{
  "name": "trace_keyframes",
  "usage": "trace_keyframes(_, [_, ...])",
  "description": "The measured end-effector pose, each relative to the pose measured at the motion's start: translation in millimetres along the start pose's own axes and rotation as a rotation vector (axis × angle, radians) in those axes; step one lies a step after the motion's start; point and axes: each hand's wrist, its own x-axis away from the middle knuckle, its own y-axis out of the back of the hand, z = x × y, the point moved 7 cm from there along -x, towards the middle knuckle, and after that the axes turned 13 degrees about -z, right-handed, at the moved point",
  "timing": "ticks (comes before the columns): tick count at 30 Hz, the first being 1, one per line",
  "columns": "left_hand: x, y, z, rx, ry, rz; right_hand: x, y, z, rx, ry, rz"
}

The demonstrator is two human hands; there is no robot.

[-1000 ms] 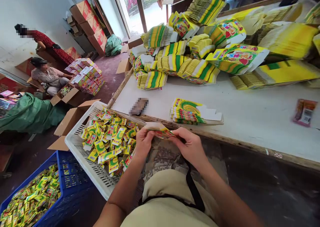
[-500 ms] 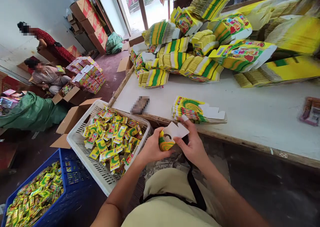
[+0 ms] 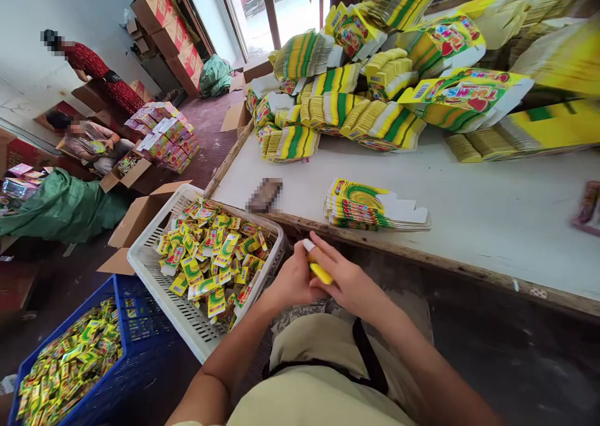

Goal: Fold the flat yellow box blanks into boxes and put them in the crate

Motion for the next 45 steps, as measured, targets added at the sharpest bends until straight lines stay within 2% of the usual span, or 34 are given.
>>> trace_keyframes(2, [1.1,-0.2,0.7,0.036,-0.010,-0.021,2.8,-2.9,5.8,0.090,0.056,0.054])
trace_keyframes(4, [2.1,4.2,2.7,0.053,0.034,-0.086,3.0,-3.1,5.5,0.109,0.097,0.038])
trace_keyframes(6, [3.7,13.0,4.1,0.001,0.085,-0.178,0.7,0.1,0.1,0.104,0.120,-0.035])
trace_keyframes(8, [5.7,20.3,2.0,-0.119,0.075,-0.215,-2.4,7.4,-7.7,0.106,0.106,-0.151])
trace_keyframes(10, [7.1,24.8,0.3,-0.223,0.038,-0.202,-4.3,12.3,-12.5,0.113,0.087,-0.223])
trace_keyframes(11, [7.4,26.9,0.3,-0.248,0.023,-0.195,-4.7,11.9,-12.9,0.117,0.083,-0.216])
trace_keyframes(15, [2.6,38.2,0.1,-0.243,-0.035,-0.198,-6.6,7.5,-8.2,0.169,0.085,-0.068])
trace_keyframes(19, [-11.5,46.2,-3.8,-0.216,-0.061,-0.110,-15.8,23.3,-5.0,0.131,0.103,0.016])
trace_keyframes(22, [-21.9,47.0,-8.9,-0.244,-0.083,-0.059,-23.3,30.9,-10.4,0.078,0.063,0.060])
trace_keyframes(27, [-27.3,40.4,-12.3,-0.296,-0.111,-0.099,-23.2,24.8,-19.8,-0.011,-0.065,-0.160])
trace_keyframes(29, [-22.9,43.4,-6.5,-0.290,-0.101,-0.100,-20.4,19.4,-18.5,-0.060,-0.075,-0.175])
trace_keyframes(31, [-15.1,60.8,7.5,-0.320,-0.050,-0.136,-22.1,26.5,-19.3,-0.068,-0.083,-0.197])
trace_keyframes(32, [-10.0,76.1,17.3,-0.363,-0.010,-0.178,-25.1,37.6,-22.2,-0.030,-0.090,-0.247])
trace_keyframes(36, [19.1,160.6,55.6,-0.657,0.161,-0.494,-41.7,107.8,-43.3,0.416,-0.104,-0.603])
trace_keyframes(38, [33.4,187.3,67.9,-0.709,0.231,-0.586,-52.1,125.8,-58.8,0.618,-0.135,-0.600])
trace_keyframes(39, [38.3,192.6,71.1,-0.699,0.251,-0.603,-56.8,129.7,-66.0,0.678,-0.144,-0.573])
trace_keyframes(40, [41.1,192.1,72.6,-0.664,0.261,-0.598,-60.8,131.2,-71.7,0.717,-0.146,-0.545])
trace_keyframes(42, [40.7,177.7,70.5,-0.546,0.259,-0.546,-65.4,131.6,-75.9,0.757,-0.128,-0.527])
trace_keyframes(45, [29.2,137.0,60.9,-0.312,0.256,-0.419,-63.7,132.4,-66.9,0.713,-0.094,-0.610])
